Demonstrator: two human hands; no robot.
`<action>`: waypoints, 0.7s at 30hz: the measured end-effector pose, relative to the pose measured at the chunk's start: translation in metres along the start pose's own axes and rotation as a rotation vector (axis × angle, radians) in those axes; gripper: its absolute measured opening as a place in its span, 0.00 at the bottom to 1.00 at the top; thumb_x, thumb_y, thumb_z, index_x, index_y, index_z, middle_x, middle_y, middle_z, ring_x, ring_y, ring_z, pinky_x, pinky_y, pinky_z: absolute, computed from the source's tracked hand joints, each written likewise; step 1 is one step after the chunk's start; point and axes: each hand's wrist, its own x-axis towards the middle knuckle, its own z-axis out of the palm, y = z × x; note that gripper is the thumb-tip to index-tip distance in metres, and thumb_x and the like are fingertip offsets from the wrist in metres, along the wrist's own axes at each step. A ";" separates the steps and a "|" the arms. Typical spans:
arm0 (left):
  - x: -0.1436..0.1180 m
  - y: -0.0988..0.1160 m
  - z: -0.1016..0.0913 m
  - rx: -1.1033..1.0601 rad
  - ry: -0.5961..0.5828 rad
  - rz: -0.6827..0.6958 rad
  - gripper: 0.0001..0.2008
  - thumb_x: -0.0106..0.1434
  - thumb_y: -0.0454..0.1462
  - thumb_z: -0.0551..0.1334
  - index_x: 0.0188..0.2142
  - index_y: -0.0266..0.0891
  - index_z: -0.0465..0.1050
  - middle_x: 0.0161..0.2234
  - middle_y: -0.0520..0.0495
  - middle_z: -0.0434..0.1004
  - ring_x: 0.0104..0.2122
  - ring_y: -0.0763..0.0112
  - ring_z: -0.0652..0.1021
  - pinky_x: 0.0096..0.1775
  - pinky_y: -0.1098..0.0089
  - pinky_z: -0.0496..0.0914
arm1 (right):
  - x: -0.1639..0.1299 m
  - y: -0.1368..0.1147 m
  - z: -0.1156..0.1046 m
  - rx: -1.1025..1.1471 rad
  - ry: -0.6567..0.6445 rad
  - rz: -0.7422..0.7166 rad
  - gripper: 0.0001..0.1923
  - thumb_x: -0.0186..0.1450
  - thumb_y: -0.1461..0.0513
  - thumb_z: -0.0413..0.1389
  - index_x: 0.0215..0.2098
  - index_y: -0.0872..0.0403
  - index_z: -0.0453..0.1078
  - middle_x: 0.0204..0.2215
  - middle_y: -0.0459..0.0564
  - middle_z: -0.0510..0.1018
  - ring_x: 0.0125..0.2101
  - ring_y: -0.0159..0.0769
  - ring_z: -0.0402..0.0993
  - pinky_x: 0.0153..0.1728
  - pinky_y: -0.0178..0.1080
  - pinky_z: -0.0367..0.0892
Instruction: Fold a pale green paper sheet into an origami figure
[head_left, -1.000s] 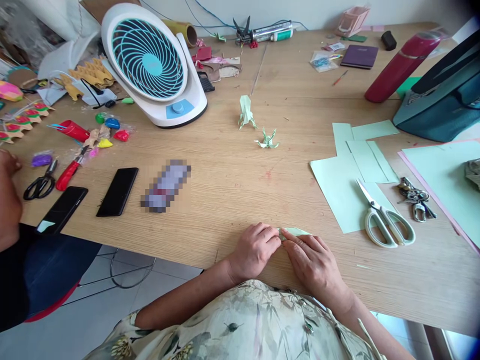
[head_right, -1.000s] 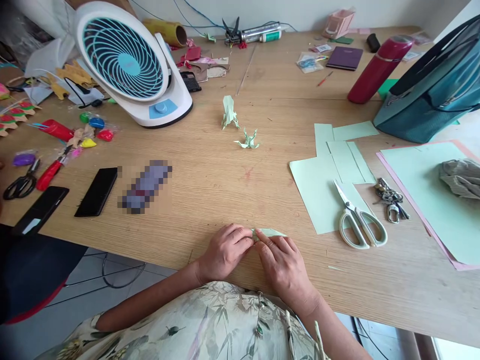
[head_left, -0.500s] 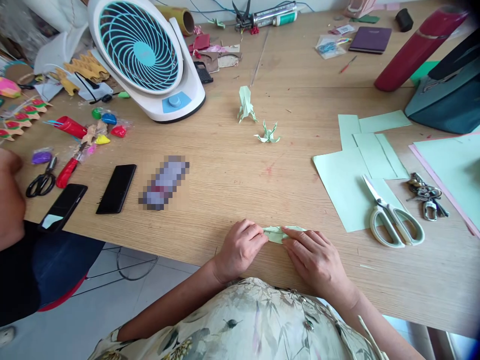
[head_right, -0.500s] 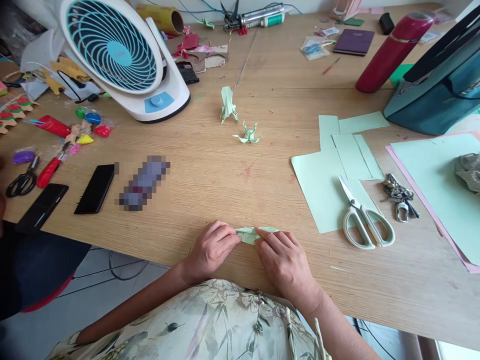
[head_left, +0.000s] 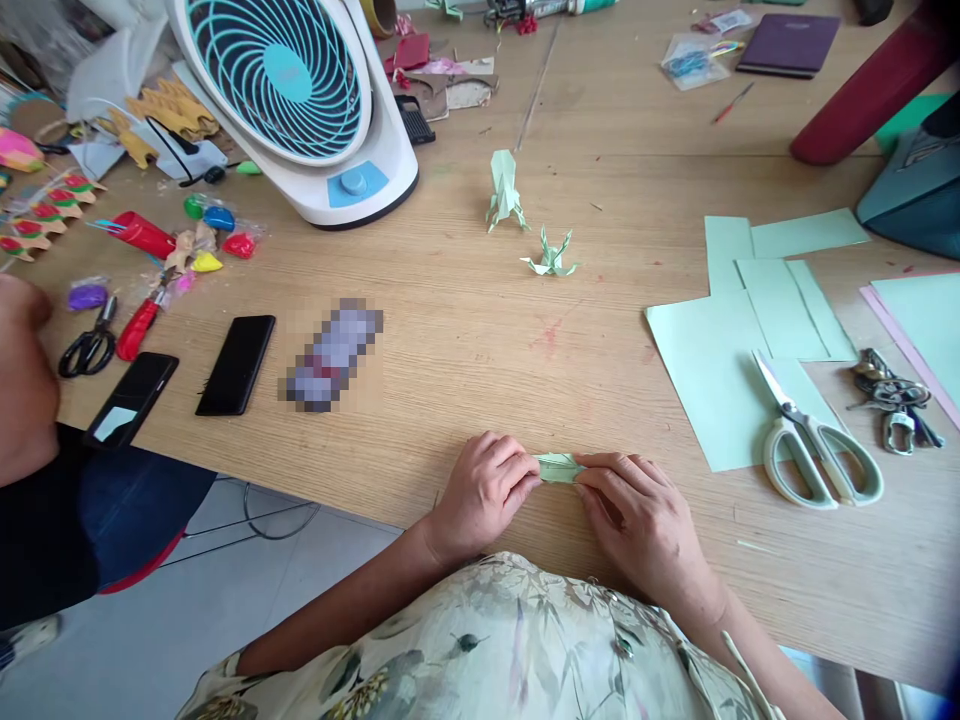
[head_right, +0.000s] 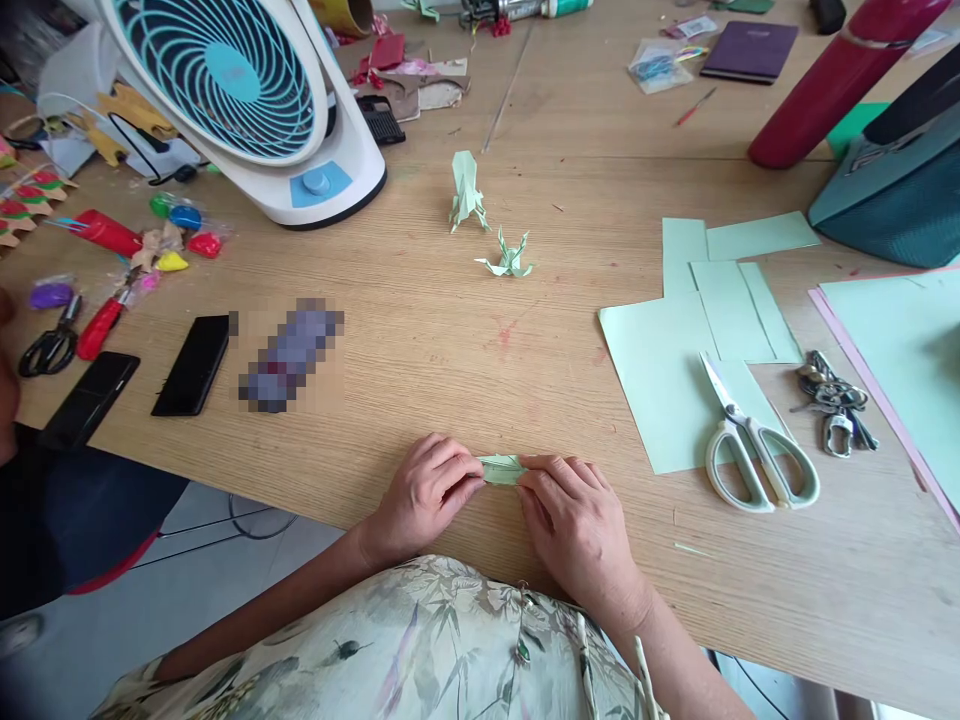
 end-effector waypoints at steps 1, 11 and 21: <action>0.000 0.000 0.001 -0.012 0.008 -0.010 0.06 0.71 0.35 0.59 0.36 0.38 0.72 0.33 0.48 0.74 0.35 0.68 0.71 0.39 0.66 0.66 | 0.000 -0.001 0.000 0.003 0.004 0.007 0.07 0.69 0.67 0.54 0.37 0.52 0.73 0.42 0.51 0.81 0.36 0.37 0.74 0.39 0.42 0.66; -0.006 -0.001 0.005 -0.074 0.051 -0.072 0.08 0.72 0.36 0.57 0.36 0.38 0.71 0.35 0.47 0.73 0.36 0.68 0.71 0.40 0.66 0.67 | 0.002 -0.002 0.001 0.062 0.016 0.094 0.05 0.69 0.65 0.55 0.36 0.51 0.72 0.41 0.49 0.80 0.37 0.38 0.74 0.39 0.43 0.66; -0.009 -0.001 0.007 -0.080 0.101 -0.133 0.06 0.69 0.35 0.58 0.35 0.38 0.71 0.35 0.46 0.70 0.37 0.67 0.70 0.40 0.66 0.66 | 0.008 -0.008 0.003 0.061 -0.027 0.253 0.03 0.68 0.63 0.54 0.34 0.50 0.67 0.37 0.48 0.77 0.35 0.37 0.72 0.36 0.42 0.61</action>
